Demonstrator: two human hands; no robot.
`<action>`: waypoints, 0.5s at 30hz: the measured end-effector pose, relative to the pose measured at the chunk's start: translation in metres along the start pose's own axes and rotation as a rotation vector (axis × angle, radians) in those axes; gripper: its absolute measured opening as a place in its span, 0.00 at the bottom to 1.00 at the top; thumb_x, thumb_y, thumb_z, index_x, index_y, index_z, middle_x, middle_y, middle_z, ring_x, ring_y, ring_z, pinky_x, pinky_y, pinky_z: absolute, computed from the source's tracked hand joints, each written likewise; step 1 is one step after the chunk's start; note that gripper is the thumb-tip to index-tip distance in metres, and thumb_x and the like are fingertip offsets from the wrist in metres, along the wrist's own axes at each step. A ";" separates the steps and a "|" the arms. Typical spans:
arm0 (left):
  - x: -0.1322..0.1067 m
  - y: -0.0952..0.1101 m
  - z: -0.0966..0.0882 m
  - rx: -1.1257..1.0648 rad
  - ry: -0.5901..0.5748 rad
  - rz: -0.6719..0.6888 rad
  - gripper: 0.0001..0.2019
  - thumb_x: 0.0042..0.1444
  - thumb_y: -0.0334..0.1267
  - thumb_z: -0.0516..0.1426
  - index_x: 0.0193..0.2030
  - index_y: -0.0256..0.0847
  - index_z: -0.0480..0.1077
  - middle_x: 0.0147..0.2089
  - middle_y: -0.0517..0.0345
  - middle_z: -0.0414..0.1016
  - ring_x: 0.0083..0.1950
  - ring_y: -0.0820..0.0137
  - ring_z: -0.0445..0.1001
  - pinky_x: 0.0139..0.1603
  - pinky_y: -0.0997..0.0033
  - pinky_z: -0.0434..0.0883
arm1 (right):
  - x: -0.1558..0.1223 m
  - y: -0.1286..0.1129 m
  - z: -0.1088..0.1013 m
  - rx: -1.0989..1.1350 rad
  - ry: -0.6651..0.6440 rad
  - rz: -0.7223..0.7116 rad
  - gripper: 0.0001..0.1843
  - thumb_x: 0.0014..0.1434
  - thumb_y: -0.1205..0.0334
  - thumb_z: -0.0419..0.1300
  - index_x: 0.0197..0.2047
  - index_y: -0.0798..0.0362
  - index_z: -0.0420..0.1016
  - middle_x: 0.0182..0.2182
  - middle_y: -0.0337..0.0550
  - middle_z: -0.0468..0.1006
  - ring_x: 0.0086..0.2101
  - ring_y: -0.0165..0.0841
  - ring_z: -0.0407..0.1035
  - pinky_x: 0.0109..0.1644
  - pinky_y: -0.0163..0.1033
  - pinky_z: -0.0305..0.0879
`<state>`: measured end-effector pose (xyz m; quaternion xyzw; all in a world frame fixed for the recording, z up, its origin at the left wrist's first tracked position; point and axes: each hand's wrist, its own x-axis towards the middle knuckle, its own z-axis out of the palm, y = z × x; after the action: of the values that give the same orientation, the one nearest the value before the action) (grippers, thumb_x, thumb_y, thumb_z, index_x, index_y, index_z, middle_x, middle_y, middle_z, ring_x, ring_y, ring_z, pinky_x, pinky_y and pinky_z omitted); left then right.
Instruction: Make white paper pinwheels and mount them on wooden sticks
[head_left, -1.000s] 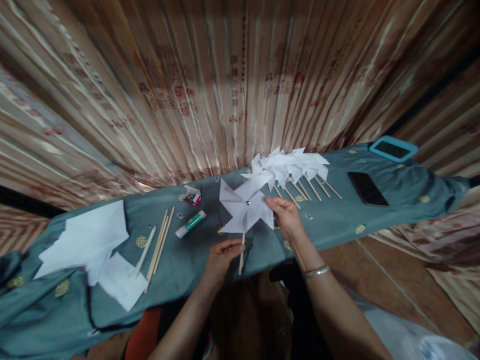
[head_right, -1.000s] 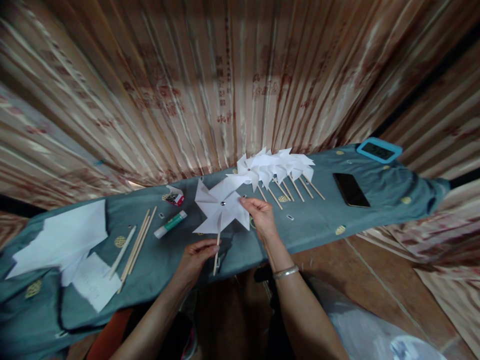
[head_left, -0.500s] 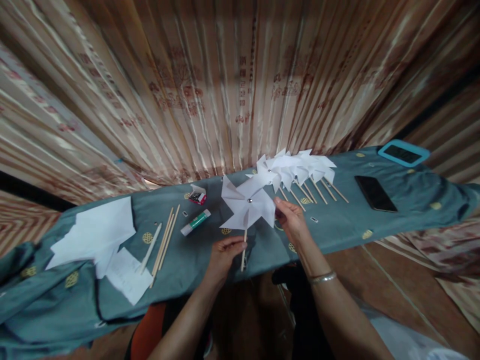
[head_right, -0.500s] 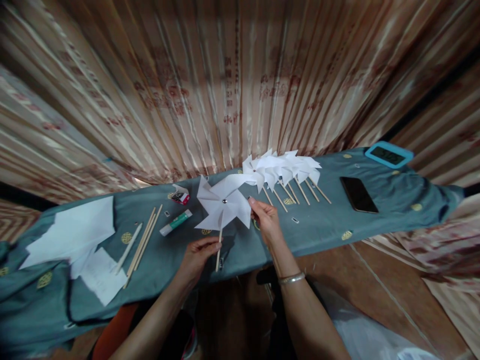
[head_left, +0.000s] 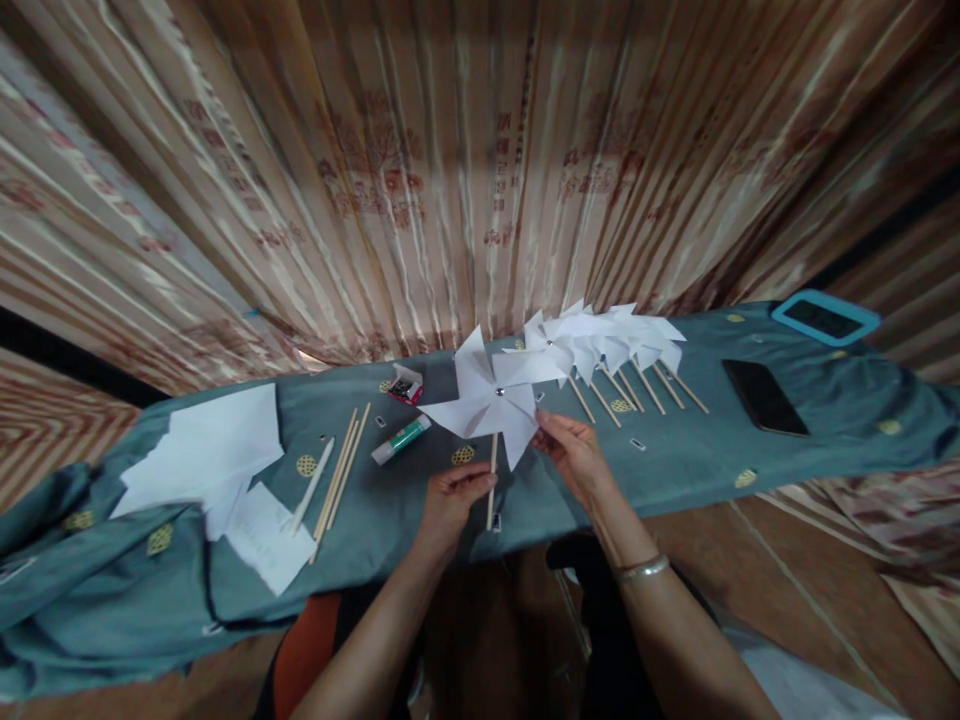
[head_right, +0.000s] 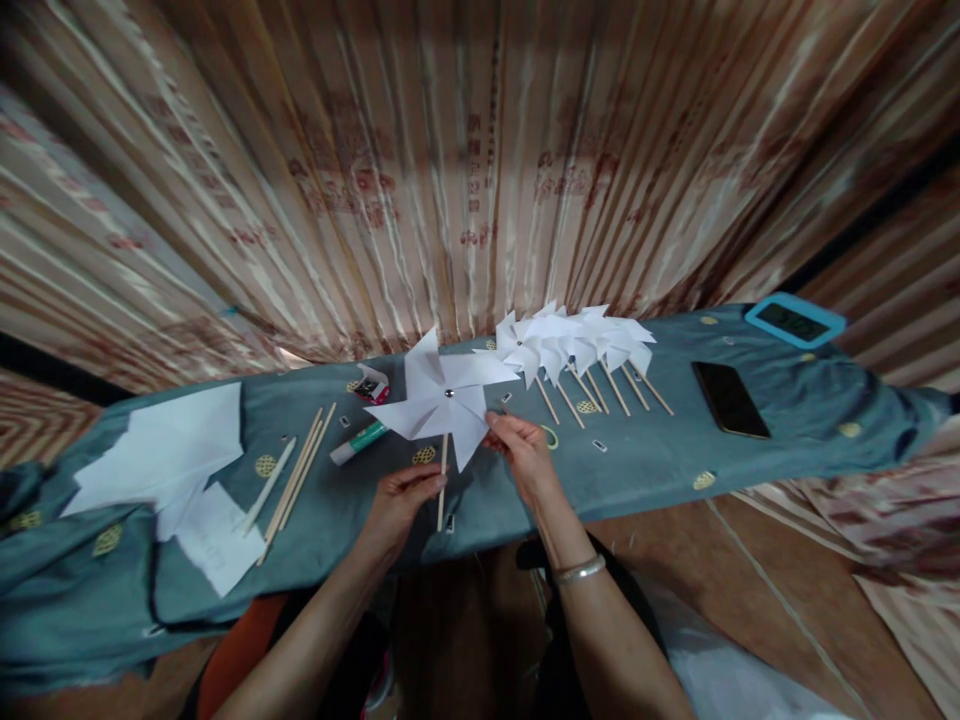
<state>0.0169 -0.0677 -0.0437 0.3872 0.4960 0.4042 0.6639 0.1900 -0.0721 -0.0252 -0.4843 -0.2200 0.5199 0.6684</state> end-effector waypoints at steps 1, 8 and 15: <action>0.000 0.000 0.000 -0.006 0.004 0.001 0.13 0.29 0.40 0.71 0.27 0.41 0.81 0.28 0.55 0.81 0.31 0.68 0.75 0.40 0.68 0.71 | 0.000 0.001 0.000 -0.004 -0.003 -0.003 0.19 0.32 0.47 0.76 0.18 0.52 0.78 0.16 0.35 0.73 0.21 0.26 0.64 0.27 0.33 0.62; 0.000 -0.001 0.000 -0.029 -0.011 0.003 0.13 0.30 0.39 0.70 0.27 0.40 0.81 0.28 0.56 0.81 0.30 0.69 0.74 0.39 0.69 0.70 | -0.002 0.006 0.005 -0.046 -0.025 0.001 0.19 0.32 0.46 0.76 0.19 0.51 0.79 0.17 0.36 0.76 0.21 0.27 0.65 0.28 0.34 0.62; -0.002 0.003 0.002 -0.043 -0.041 0.046 0.12 0.32 0.40 0.70 0.27 0.40 0.81 0.30 0.54 0.81 0.35 0.65 0.76 0.44 0.65 0.71 | -0.008 0.009 0.010 -0.150 -0.104 0.015 0.19 0.36 0.43 0.74 0.19 0.51 0.80 0.20 0.40 0.79 0.23 0.27 0.67 0.31 0.35 0.63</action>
<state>0.0184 -0.0693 -0.0398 0.3923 0.4645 0.4220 0.6725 0.1745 -0.0754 -0.0267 -0.5068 -0.2890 0.5315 0.6141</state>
